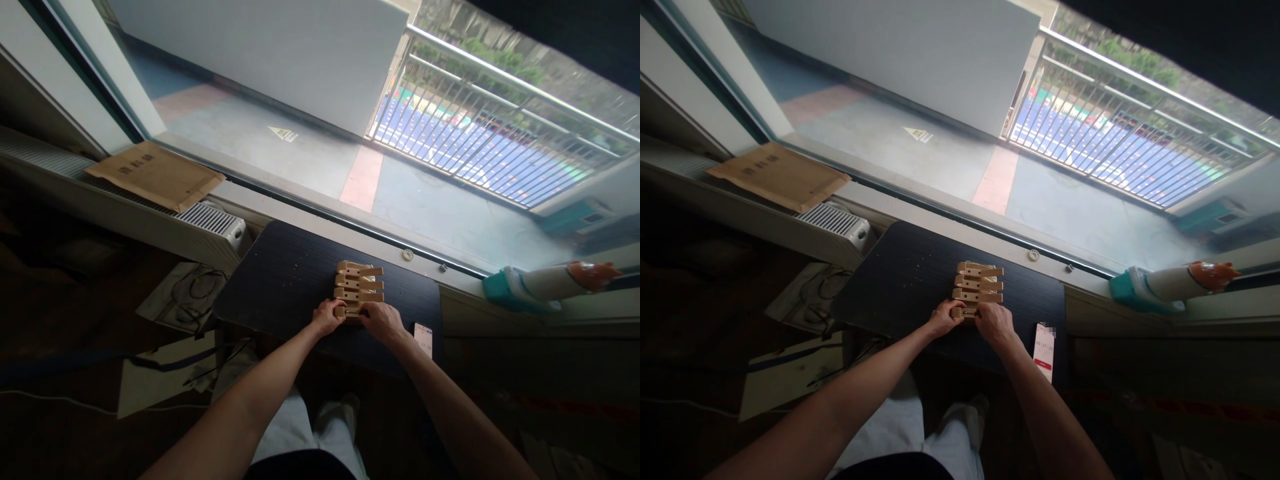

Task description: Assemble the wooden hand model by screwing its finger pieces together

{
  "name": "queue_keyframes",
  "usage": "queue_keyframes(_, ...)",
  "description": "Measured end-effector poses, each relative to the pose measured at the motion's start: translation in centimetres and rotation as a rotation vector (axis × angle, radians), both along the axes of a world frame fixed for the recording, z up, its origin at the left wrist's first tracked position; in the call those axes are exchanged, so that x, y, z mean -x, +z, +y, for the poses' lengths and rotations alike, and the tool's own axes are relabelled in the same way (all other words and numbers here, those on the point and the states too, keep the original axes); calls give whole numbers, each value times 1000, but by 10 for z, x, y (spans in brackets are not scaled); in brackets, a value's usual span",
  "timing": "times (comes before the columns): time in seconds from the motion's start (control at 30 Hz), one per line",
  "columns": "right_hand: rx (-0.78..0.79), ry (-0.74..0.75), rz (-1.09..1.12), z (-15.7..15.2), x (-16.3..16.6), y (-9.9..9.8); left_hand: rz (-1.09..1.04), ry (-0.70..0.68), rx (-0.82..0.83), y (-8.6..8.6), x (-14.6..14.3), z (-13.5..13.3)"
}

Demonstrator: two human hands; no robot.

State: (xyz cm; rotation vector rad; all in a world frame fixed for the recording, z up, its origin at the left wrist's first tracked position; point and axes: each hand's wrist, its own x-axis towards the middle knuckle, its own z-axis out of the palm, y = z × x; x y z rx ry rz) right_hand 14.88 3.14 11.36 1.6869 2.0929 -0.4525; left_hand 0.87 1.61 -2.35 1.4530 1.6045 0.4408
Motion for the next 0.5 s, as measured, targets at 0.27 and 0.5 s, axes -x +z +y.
queue_keyframes(0.27,-43,98,-42,-5,13,3,2,1,-19,4,0,-1)
queue_keyframes(0.5,-21,108,-59,-4,23,6,0,-7,-8,10,1,-1)
